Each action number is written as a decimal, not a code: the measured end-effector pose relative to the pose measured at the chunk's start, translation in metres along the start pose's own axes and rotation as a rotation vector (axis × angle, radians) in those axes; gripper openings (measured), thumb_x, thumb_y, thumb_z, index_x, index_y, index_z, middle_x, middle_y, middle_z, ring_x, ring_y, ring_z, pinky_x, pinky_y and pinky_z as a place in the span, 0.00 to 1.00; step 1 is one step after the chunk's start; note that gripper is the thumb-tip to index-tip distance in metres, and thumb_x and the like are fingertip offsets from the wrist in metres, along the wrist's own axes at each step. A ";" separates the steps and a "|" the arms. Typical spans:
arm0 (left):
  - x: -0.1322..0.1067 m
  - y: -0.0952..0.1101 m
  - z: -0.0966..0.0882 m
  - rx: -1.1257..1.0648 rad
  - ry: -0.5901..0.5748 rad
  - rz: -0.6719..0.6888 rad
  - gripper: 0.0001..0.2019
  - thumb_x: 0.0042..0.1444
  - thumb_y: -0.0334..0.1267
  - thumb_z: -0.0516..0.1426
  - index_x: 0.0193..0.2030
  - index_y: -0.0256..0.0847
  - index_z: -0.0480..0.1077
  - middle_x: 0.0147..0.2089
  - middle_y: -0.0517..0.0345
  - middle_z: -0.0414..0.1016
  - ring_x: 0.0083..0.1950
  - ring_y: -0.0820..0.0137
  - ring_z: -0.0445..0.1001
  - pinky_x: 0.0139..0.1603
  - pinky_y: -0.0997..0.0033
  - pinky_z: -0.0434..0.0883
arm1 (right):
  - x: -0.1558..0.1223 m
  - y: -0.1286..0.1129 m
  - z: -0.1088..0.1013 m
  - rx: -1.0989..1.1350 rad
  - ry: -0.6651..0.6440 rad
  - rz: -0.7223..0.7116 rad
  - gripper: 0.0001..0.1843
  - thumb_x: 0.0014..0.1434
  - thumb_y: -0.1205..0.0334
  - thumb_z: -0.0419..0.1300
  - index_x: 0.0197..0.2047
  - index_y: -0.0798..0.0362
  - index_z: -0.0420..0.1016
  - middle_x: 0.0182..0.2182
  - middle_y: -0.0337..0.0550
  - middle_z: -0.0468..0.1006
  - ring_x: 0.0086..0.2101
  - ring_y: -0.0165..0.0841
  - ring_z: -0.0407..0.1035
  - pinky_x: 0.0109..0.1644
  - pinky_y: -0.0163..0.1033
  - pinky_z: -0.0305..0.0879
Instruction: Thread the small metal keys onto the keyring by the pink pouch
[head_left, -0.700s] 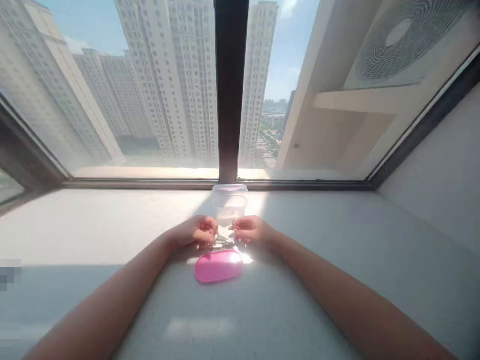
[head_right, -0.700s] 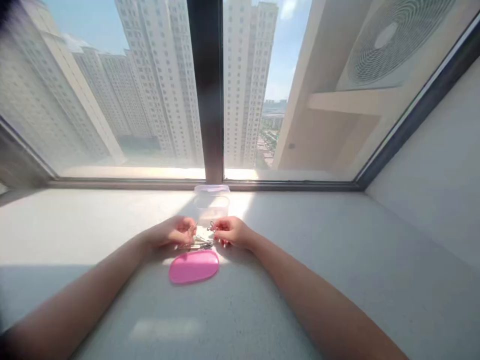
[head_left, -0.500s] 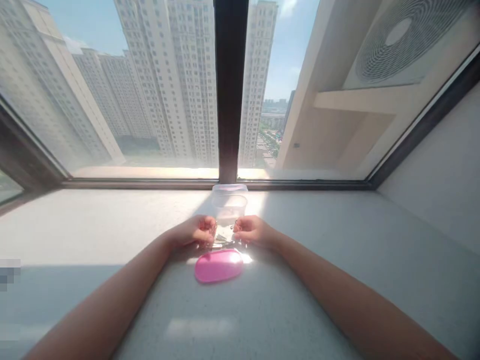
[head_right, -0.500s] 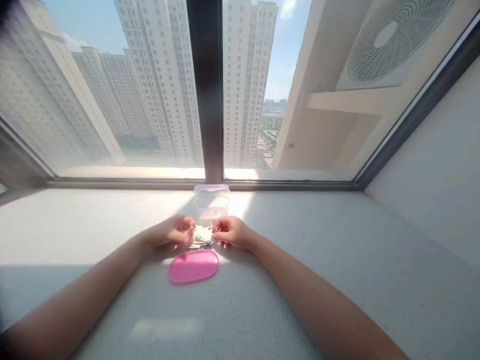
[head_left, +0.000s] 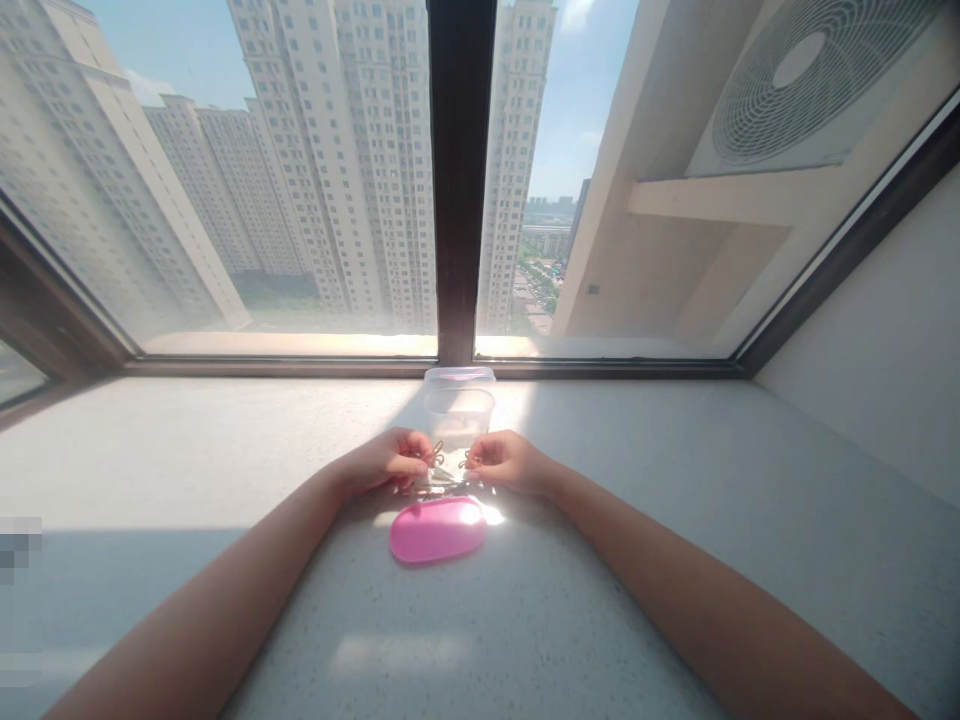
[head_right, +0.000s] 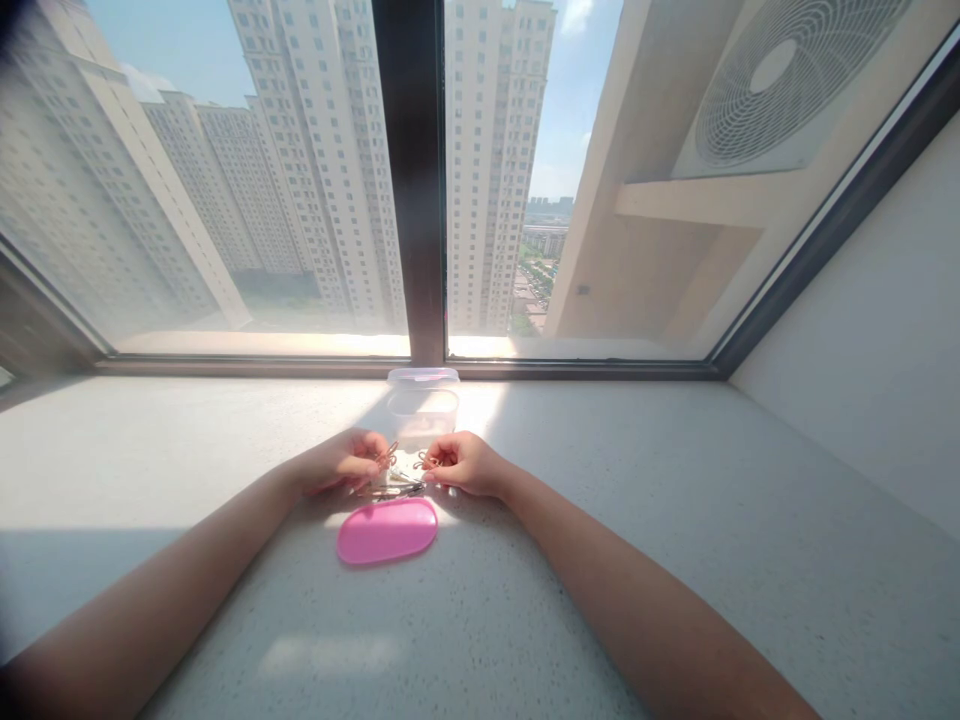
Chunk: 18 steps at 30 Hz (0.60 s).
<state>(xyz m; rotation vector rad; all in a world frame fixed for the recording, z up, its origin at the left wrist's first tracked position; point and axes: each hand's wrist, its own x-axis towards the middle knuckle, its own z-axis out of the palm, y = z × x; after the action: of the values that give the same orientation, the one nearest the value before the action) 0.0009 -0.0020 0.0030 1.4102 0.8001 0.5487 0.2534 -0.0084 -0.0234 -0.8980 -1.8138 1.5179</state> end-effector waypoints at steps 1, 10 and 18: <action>0.000 0.000 0.001 -0.009 0.002 0.000 0.10 0.43 0.35 0.66 0.29 0.34 0.71 0.21 0.61 0.69 0.18 0.78 0.63 0.17 0.79 0.56 | 0.000 0.001 -0.001 -0.019 0.000 0.002 0.11 0.46 0.61 0.68 0.29 0.56 0.71 0.19 0.35 0.70 0.19 0.26 0.64 0.22 0.31 0.59; 0.000 -0.004 0.000 -0.061 -0.015 -0.015 0.09 0.44 0.33 0.66 0.30 0.35 0.71 0.23 0.61 0.71 0.20 0.77 0.66 0.21 0.78 0.61 | 0.001 0.010 -0.003 -0.067 0.024 -0.006 0.10 0.47 0.60 0.68 0.31 0.56 0.75 0.20 0.37 0.73 0.20 0.27 0.65 0.24 0.32 0.59; -0.001 -0.003 -0.002 -0.091 -0.047 -0.039 0.10 0.48 0.35 0.66 0.32 0.35 0.71 0.27 0.56 0.75 0.23 0.75 0.71 0.23 0.78 0.64 | -0.001 0.002 -0.003 -0.018 -0.019 -0.002 0.14 0.48 0.62 0.67 0.39 0.58 0.78 0.23 0.38 0.75 0.23 0.28 0.66 0.26 0.32 0.60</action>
<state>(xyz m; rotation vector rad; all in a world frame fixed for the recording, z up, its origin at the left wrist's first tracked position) -0.0015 -0.0017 -0.0002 1.3168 0.7552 0.5137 0.2563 -0.0074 -0.0248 -0.8931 -1.8440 1.5166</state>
